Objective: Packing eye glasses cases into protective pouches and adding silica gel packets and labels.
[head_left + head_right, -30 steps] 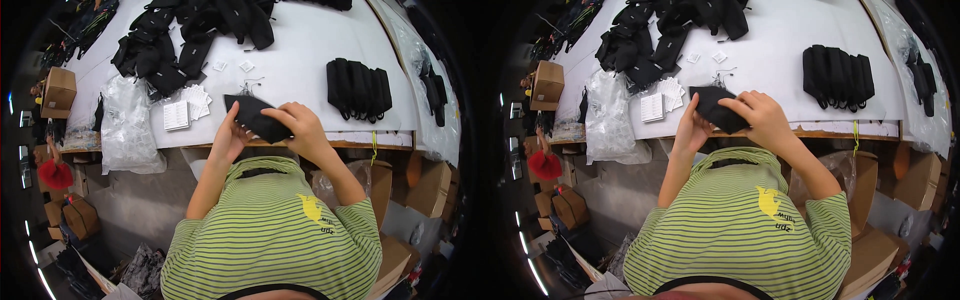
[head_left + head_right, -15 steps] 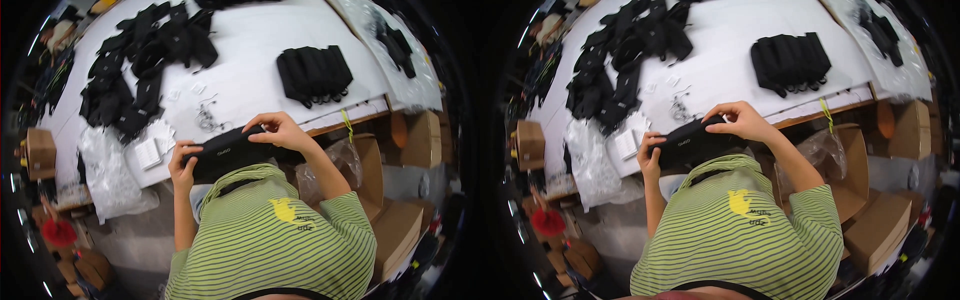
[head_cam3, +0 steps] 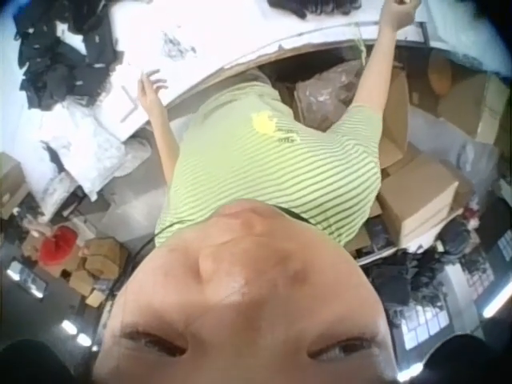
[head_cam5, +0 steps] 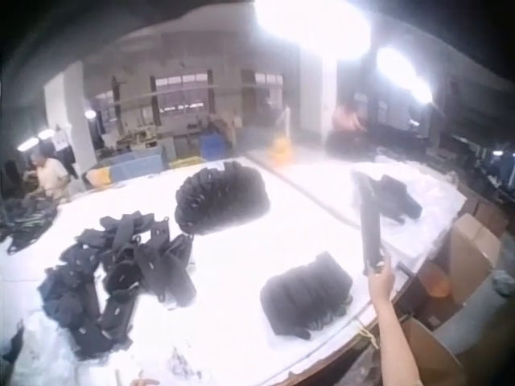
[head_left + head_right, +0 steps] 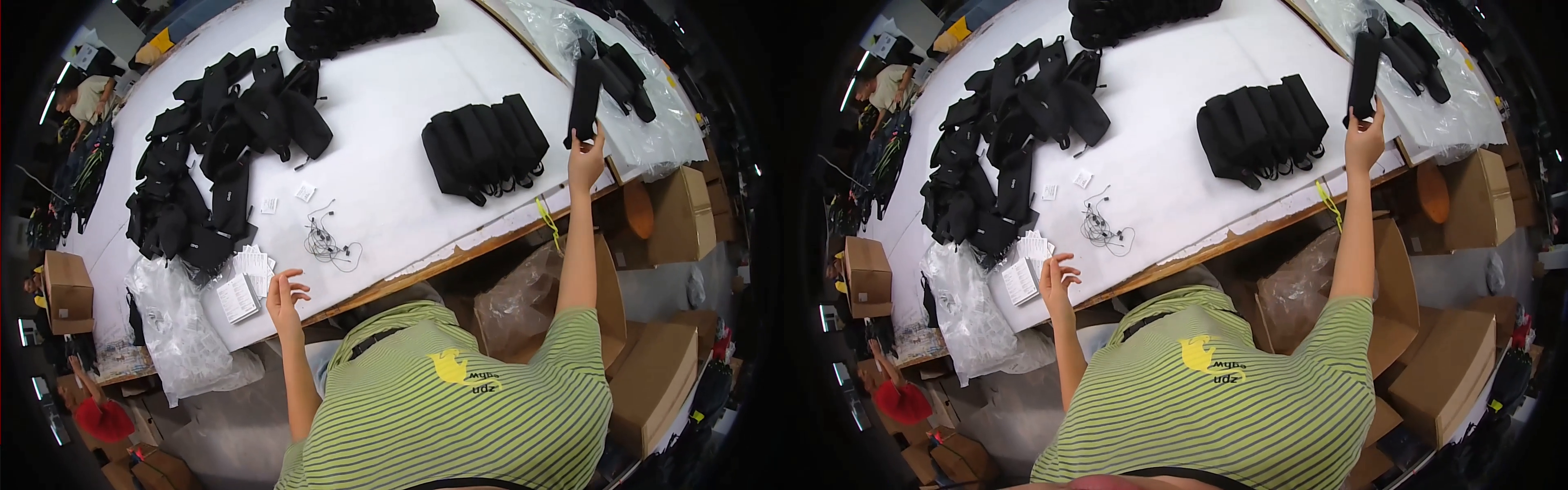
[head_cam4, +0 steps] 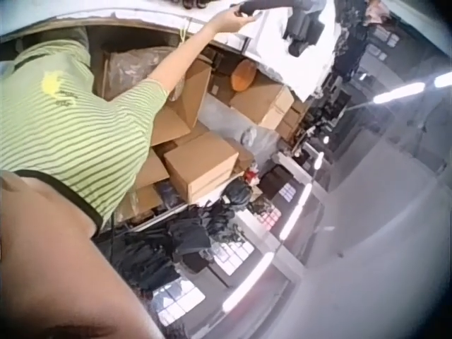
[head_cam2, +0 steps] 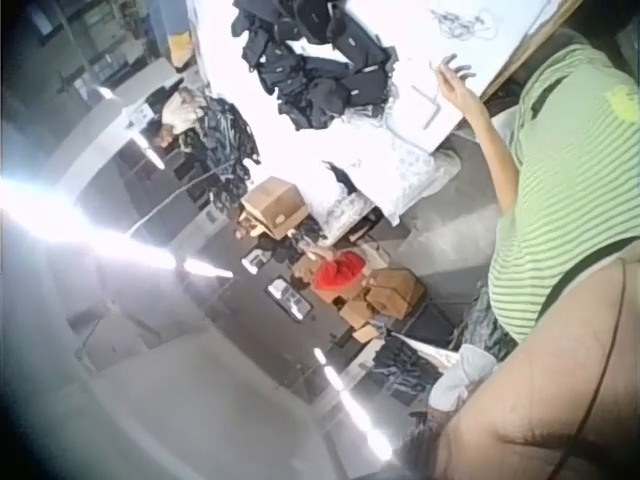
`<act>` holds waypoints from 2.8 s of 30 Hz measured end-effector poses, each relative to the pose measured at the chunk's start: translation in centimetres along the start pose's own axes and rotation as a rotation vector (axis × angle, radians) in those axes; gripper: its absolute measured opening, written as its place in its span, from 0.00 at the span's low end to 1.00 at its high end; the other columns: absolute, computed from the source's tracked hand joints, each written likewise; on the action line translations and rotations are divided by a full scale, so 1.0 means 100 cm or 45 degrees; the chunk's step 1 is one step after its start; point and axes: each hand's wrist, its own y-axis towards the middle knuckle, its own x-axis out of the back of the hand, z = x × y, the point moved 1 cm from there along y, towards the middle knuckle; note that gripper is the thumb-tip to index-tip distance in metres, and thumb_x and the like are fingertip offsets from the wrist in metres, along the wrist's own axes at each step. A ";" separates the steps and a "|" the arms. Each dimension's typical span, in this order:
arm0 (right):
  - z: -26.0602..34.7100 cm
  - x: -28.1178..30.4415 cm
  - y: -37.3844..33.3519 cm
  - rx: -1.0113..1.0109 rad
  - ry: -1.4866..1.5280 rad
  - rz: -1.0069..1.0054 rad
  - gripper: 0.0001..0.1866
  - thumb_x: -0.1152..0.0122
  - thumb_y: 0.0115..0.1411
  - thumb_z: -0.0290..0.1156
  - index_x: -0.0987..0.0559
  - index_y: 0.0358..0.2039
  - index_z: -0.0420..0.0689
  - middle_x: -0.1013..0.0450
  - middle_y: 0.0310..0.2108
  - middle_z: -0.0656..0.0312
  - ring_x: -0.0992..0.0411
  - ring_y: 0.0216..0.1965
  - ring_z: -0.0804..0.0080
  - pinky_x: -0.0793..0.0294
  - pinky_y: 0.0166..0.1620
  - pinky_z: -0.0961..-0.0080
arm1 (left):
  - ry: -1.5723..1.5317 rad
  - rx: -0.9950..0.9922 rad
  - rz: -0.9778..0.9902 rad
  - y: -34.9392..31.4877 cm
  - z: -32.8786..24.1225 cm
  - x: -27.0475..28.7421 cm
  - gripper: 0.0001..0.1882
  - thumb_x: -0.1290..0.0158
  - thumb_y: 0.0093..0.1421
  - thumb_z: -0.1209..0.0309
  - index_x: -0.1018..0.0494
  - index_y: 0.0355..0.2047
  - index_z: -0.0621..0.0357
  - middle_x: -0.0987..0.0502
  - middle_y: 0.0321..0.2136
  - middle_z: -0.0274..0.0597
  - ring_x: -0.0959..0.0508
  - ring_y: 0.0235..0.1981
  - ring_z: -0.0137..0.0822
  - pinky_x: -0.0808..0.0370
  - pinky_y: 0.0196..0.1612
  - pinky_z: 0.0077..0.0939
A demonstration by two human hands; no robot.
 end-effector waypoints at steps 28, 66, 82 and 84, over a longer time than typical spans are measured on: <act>-0.146 -0.021 -0.075 -0.198 -0.214 0.544 0.40 0.34 0.43 0.24 0.39 0.58 0.45 0.36 0.51 0.49 0.34 0.41 0.56 0.34 0.45 0.63 | 1.606 0.622 -0.818 0.157 0.076 0.426 0.30 0.49 0.55 0.56 0.37 0.57 0.54 0.36 0.55 0.58 0.41 0.59 0.58 0.40 0.56 0.54; 0.151 -0.034 -0.193 0.089 0.615 0.527 0.17 0.41 0.49 0.21 0.26 0.42 0.43 0.31 0.36 0.60 0.35 0.37 0.69 0.37 0.44 0.73 | 0.959 -0.459 -0.340 0.143 0.004 0.035 0.18 0.38 0.43 0.64 0.28 0.34 0.55 0.29 0.38 0.47 0.27 0.36 0.50 0.28 0.38 0.37; 0.175 -0.046 -0.295 0.371 0.287 1.000 0.13 0.44 0.51 0.28 0.25 0.39 0.49 0.36 0.40 0.62 0.39 0.46 0.62 0.42 0.50 0.64 | 0.902 0.123 -0.511 0.143 0.033 0.244 0.15 0.46 0.48 0.70 0.29 0.37 0.60 0.29 0.37 0.49 0.32 0.45 0.49 0.35 0.48 0.38; 0.179 -0.046 -0.294 0.385 0.284 0.993 0.13 0.44 0.51 0.28 0.25 0.39 0.48 0.35 0.40 0.62 0.38 0.46 0.62 0.42 0.49 0.64 | 1.263 0.123 -0.409 0.149 0.040 0.246 0.15 0.48 0.49 0.72 0.30 0.38 0.63 0.29 0.40 0.50 0.30 0.44 0.51 0.33 0.48 0.39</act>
